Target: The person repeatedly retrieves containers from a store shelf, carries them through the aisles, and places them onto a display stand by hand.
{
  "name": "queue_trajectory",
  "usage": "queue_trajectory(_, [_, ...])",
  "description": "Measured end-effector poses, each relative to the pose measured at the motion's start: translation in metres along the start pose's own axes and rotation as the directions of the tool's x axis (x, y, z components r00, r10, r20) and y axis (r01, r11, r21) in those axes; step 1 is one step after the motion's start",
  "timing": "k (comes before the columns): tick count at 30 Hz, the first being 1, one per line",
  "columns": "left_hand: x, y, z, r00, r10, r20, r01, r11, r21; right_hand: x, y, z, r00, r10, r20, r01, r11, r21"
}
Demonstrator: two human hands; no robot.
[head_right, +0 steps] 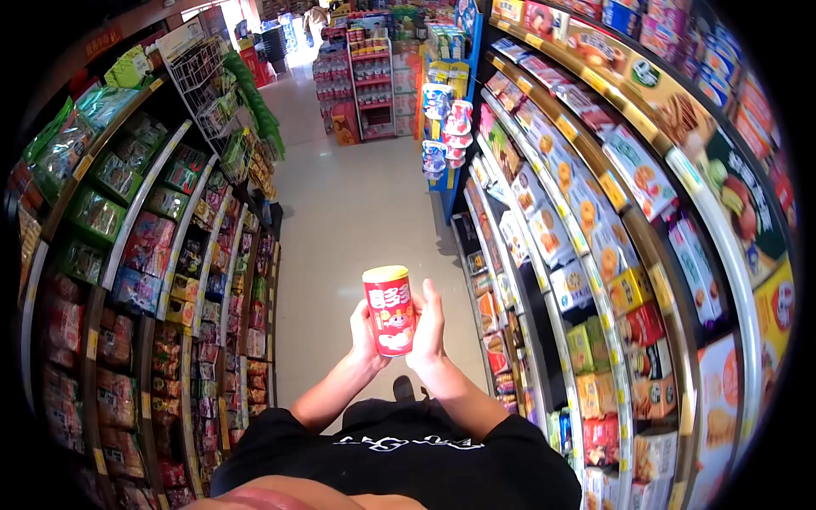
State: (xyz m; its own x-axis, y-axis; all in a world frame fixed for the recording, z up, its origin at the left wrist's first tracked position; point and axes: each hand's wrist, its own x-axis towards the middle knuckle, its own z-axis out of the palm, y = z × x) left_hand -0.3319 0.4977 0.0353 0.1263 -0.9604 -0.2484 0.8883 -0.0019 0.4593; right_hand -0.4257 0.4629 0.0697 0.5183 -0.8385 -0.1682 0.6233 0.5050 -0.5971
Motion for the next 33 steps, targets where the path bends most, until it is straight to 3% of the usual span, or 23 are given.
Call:
queue_trajectory(4, [0.068,0.026,-0.006,0.98,-0.131,-0.15,0.13,0.991,-0.02,0.074,-0.003,0.0,0.984,0.12,-0.133,-0.102,0.985,0.137])
queue_trajectory(7, [0.115,0.042,-0.022,0.973,-0.113,-0.201,0.102,0.993,-0.065,0.136,0.006,-0.014,0.954,0.22,-0.202,-0.198,0.972,0.125])
queue_trajectory(8, [0.131,0.049,-0.026,0.97,-0.128,-0.205,0.1,0.984,-0.144,0.159,0.008,-0.017,0.952,0.241,-0.187,-0.221,0.968,0.118])
queue_trajectory(11, [0.199,0.073,-0.047,0.976,-0.106,-0.19,0.077,0.985,-0.156,0.231,0.007,-0.012,0.945,0.279,-0.172,-0.26,0.958,0.124])
queue_trajectory(17, [0.339,0.154,-0.033,0.98,-0.049,-0.195,0.021,0.99,-0.141,0.39,-0.016,0.012,0.97,0.24,-0.042,-0.229,0.958,0.172])
queue_trajectory(19, [0.383,0.187,-0.019,0.975,-0.021,-0.223,-0.008,0.992,-0.126,0.447,-0.025,0.028,0.978,0.2,-0.062,-0.193,0.975,0.108])
queue_trajectory(23, [0.453,0.231,-0.003,0.968,0.19,-0.163,-0.201,0.978,-0.056,0.525,-0.052,0.05,0.962,0.182,0.203,-0.165,0.982,-0.095])
queue_trajectory(27, [0.515,0.256,-0.019,0.96,0.163,-0.227,-0.189,0.977,-0.098,0.594,-0.062,0.062,0.943,0.258,0.208,-0.236,0.963,-0.127])
queue_trajectory(29, [0.538,0.265,-0.041,0.989,0.067,0.129,0.01,0.855,-0.519,0.628,-0.054,0.054,0.938,0.29,0.192,-0.268,0.955,-0.13])
queue_trajectory(30, [0.55,0.268,-0.055,0.947,0.074,0.312,0.161,0.731,-0.663,0.644,-0.049,0.05,0.927,0.32,0.194,-0.292,0.943,-0.158])
queue_trajectory(31, [0.566,0.269,-0.064,0.989,0.081,0.122,0.002,0.824,-0.566,0.662,-0.044,0.048,0.916,0.351,0.192,-0.318,0.93,-0.182])
queue_trajectory(33, [0.6,0.268,-0.086,0.953,0.177,-0.246,-0.24,0.937,-0.255,0.7,-0.039,0.049,0.871,0.457,0.179,-0.38,0.859,-0.344])
